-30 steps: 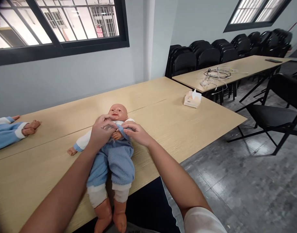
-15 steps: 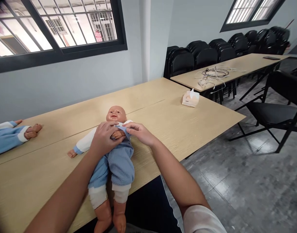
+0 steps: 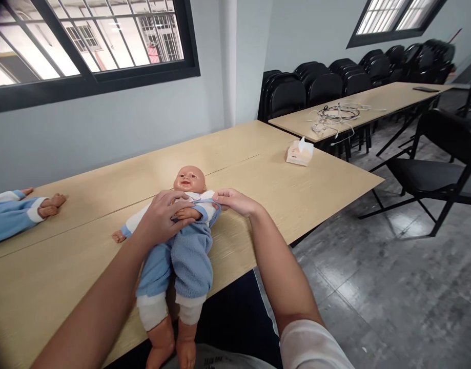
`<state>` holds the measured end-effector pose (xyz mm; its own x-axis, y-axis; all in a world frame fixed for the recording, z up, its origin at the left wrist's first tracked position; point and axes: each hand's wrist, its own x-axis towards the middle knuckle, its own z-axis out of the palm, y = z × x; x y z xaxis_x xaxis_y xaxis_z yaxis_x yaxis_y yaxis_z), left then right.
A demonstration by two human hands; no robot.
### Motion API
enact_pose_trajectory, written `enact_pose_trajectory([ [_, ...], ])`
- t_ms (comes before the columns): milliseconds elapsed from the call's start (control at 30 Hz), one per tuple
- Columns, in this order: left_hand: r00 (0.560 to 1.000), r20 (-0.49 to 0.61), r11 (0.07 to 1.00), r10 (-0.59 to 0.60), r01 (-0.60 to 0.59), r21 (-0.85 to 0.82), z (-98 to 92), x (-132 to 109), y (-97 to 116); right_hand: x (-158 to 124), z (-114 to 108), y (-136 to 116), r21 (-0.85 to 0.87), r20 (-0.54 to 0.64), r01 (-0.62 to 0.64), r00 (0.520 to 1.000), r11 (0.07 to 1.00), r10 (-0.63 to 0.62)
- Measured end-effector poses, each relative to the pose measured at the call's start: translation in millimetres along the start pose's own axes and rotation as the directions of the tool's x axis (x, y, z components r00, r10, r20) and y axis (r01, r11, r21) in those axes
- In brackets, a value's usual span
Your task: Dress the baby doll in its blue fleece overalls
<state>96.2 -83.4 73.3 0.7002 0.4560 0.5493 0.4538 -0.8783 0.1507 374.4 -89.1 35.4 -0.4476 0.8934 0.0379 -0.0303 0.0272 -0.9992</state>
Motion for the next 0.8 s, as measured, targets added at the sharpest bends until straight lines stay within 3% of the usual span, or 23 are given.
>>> enact_pose_trajectory([
  [200, 0.993, 0.003, 0.988, 0.116, -0.115, 0.106, 0.7, 4.9, 28.4, 13.1, 10.2, 10.1, 0.060, -0.182, 0.051, 0.983, 0.997, -0.040],
  [367, 0.984, 0.105, 0.972, 0.147, -0.163, 0.169, -1.0, 8.2, 58.2, 24.1, 17.0, 21.8, 0.143, -0.323, 0.082, 0.946, 0.986, -0.032],
  [567, 0.967, 0.163, 0.978, 0.197, -0.204, 0.030, -30.1, 2.9, 56.4, 30.7, 16.4, 31.5, 0.186, -0.367, 0.082, 0.930, 0.979, -0.008],
  [667, 0.988, 0.077, 0.986, 0.135, -0.126, -0.112, -49.0, 2.2, 41.4, 32.5, 18.1, 31.7, 0.243, -0.358, 0.071, 0.934, 0.967, 0.021],
  [733, 0.999, -0.026, 0.988, 0.024, -0.028, -0.152, -57.5, 3.5, 30.1, 32.6, 20.3, 29.4, 0.307, -0.341, 0.073, 0.939, 0.949, 0.039],
  [800, 0.982, -0.154, 0.983, -0.111, 0.086, -0.160, -60.6, 5.5, 20.1, 31.0, 22.4, 25.7, 0.364, -0.315, 0.077, 0.948, 0.928, 0.045],
])
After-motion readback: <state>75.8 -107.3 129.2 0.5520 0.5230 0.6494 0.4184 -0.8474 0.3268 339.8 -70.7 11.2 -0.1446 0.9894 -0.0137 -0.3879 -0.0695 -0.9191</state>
